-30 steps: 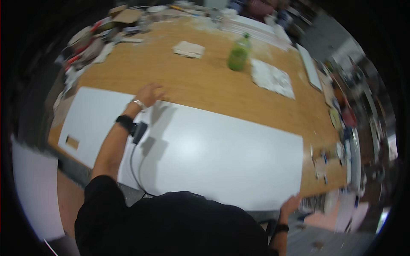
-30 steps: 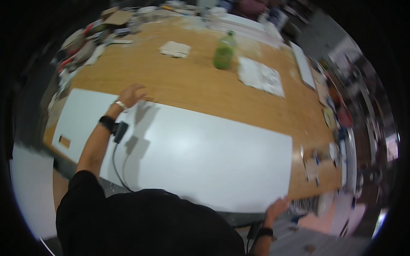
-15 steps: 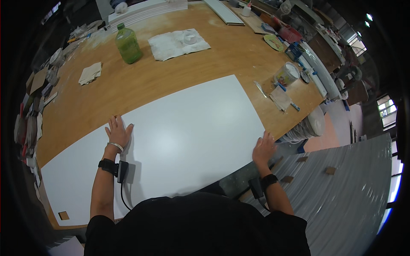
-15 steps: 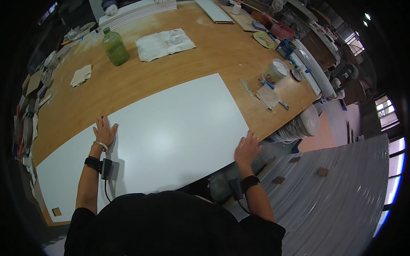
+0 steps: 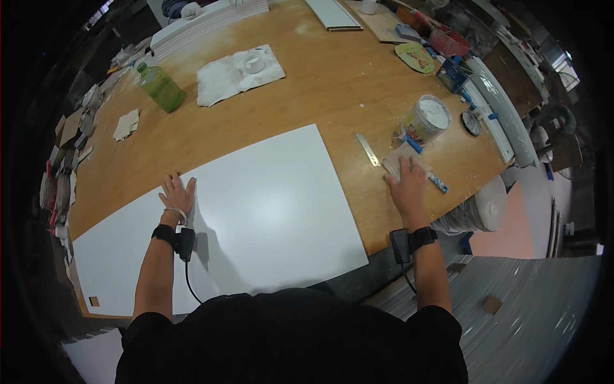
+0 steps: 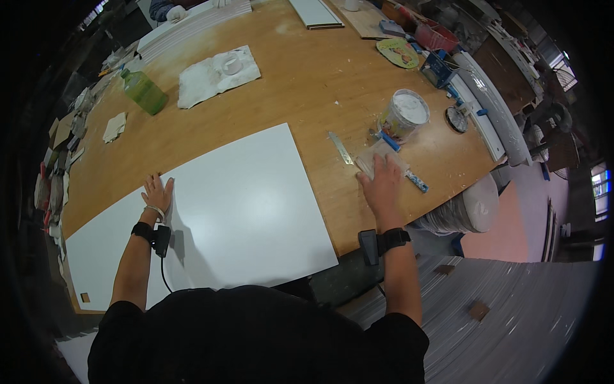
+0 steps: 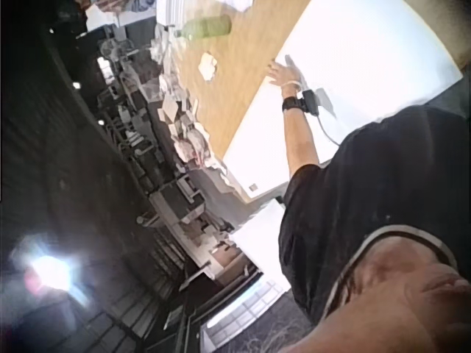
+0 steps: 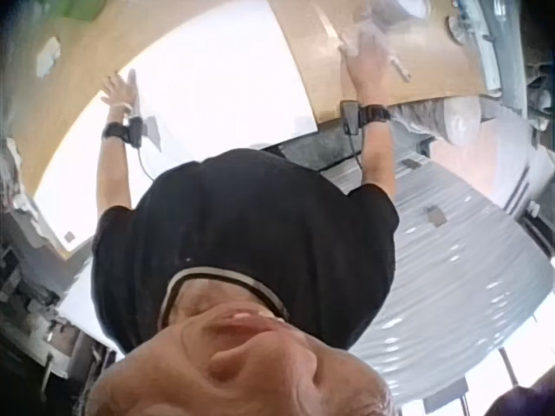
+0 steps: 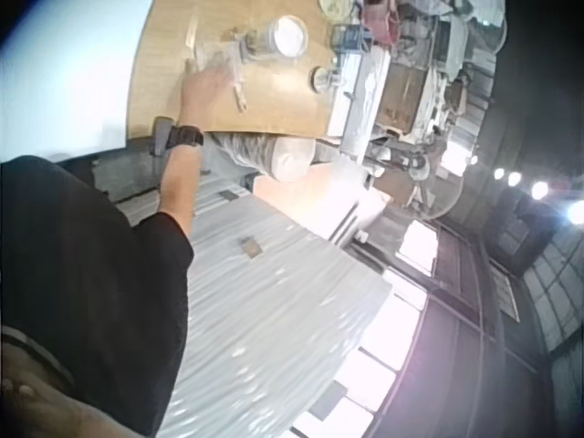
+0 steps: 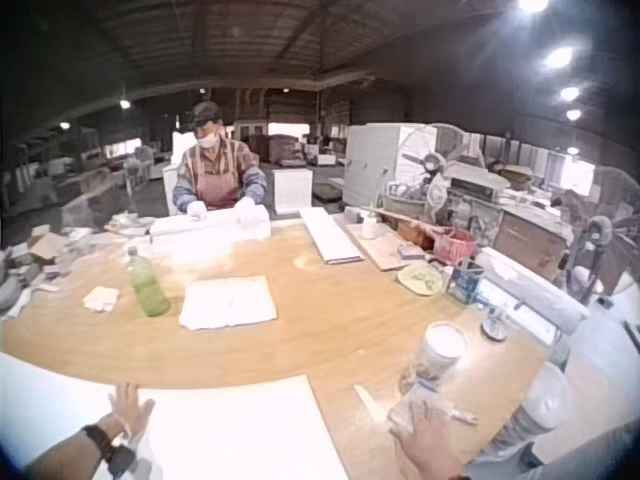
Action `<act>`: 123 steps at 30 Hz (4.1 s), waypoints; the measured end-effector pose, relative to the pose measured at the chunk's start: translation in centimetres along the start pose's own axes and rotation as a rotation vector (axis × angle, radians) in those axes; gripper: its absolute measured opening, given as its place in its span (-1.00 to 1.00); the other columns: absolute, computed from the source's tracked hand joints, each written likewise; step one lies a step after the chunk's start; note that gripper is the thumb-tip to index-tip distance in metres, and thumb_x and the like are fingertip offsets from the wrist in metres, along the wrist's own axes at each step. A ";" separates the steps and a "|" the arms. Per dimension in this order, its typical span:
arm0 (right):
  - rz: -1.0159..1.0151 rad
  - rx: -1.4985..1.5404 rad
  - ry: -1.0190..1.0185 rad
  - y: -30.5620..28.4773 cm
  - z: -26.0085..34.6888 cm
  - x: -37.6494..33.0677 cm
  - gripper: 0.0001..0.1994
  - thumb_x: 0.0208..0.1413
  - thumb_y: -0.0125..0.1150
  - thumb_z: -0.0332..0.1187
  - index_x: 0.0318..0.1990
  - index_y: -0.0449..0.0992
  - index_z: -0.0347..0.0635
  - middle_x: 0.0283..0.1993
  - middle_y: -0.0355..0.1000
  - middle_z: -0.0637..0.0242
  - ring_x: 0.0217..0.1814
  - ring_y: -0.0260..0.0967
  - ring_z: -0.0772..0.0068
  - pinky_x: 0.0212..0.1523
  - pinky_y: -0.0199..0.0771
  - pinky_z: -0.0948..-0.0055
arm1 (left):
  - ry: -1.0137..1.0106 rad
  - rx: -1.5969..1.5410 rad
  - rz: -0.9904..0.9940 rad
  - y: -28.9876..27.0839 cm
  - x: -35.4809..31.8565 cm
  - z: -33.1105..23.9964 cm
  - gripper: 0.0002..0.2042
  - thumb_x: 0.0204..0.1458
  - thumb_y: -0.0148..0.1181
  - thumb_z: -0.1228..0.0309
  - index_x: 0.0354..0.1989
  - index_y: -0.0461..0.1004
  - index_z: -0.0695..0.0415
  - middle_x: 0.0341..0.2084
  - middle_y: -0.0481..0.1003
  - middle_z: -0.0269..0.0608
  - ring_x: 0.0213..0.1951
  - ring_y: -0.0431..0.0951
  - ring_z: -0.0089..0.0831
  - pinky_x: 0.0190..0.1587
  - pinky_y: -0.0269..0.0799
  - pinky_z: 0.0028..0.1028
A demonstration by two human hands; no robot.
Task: Picking up a white furniture panel from a stack, placing it on a workbench, wiping it thoroughly with a cloth, scraping an edge with a tool, and then restacking it.
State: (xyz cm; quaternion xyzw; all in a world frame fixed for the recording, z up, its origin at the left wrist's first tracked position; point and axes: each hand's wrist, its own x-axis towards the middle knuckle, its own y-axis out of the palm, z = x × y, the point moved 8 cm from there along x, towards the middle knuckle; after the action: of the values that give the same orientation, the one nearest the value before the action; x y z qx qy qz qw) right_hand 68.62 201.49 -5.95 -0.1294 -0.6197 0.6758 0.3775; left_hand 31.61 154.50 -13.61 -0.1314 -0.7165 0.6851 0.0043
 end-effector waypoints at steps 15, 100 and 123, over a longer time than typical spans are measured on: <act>0.382 0.304 -0.457 2.5 16.5 -6.9 -0.38 -0.19 0.24 -0.38 0.13 0.19 -0.10 0.28 -0.01 0.04 0.28 -0.08 -0.18 0.24 -0.04 0.00 | -0.012 0.044 -0.109 -1.9 -2.7 -1.3 -0.31 0.10 -0.26 -0.10 0.26 -0.07 0.17 0.27 -0.14 0.07 0.32 -0.27 -0.01 0.25 -0.36 0.04; -0.260 0.195 0.391 -5.1 5.2 -21.2 -0.63 0.01 -0.02 -0.34 0.01 0.37 -0.20 -0.01 0.35 0.01 0.05 0.27 -0.04 0.08 0.17 0.13 | 0.419 -0.050 -0.234 -2.4 -3.1 1.3 -0.47 0.12 -0.19 0.13 0.22 0.07 0.15 0.24 0.04 -0.09 0.30 -0.07 -0.22 0.29 -0.26 -0.13; 0.141 -0.107 -0.302 12.9 37.9 0.9 -0.43 0.07 0.01 -0.10 0.25 0.08 0.10 0.33 -0.02 0.25 0.34 -0.10 0.13 0.27 -0.30 -0.15 | 0.576 -0.316 -0.346 -3.9 -4.0 1.1 -0.60 0.06 -0.04 0.39 0.10 0.19 0.18 0.09 0.15 -0.04 0.20 0.09 -0.19 0.25 -0.07 -0.12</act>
State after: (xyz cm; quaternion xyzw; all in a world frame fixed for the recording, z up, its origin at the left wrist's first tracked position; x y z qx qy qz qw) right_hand 39.17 174.76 -10.21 -0.0896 -0.6937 0.6785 0.2244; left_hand 34.59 152.53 -9.17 -0.1947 -0.7945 0.4900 0.3012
